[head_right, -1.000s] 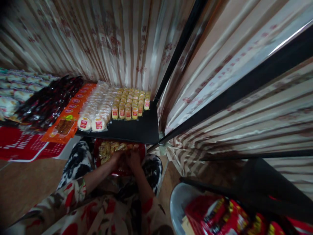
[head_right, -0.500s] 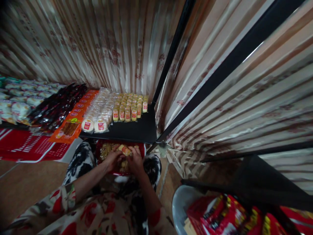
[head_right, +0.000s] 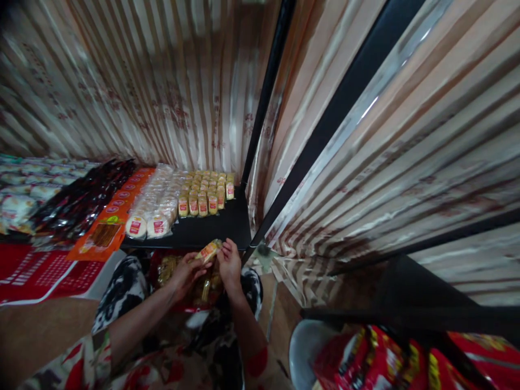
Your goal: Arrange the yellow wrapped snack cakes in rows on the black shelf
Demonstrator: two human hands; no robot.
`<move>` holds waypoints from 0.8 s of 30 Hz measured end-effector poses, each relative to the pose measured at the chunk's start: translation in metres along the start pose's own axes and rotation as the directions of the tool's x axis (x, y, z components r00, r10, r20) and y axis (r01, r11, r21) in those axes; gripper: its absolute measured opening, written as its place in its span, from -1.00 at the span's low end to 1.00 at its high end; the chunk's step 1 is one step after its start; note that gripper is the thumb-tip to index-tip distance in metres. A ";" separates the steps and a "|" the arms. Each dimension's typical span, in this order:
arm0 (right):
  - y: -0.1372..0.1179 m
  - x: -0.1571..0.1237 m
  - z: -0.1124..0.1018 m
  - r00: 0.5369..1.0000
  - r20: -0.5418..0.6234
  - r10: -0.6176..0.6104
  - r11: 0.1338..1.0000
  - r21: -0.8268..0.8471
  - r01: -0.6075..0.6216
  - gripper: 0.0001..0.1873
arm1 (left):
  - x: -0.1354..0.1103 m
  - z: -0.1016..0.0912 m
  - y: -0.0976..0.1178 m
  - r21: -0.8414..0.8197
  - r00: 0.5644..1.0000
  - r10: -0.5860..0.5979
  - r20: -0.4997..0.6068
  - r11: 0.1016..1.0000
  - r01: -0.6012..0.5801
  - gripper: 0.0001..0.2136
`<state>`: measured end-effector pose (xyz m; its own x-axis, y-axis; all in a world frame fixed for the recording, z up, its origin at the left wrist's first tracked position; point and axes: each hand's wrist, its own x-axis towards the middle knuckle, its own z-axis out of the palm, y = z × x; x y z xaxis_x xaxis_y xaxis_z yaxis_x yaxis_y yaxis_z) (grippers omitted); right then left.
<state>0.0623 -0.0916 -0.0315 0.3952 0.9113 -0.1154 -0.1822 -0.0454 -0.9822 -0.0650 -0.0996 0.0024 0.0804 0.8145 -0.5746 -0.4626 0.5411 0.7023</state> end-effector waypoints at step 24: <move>-0.007 0.103 0.009 0.958 -0.122 -0.260 0.946 -0.233 0.227 -0.51 | 0.083 0.094 0.026 0.514 0.914 0.404 -0.026 0.790 -0.334 -0.82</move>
<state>0.0964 0.0057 -0.0349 0.5360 0.8347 0.1266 0.1273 0.0684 -0.9895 0.0130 0.0021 0.0126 -0.1360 0.9580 -0.2526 0.0618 0.2627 0.9629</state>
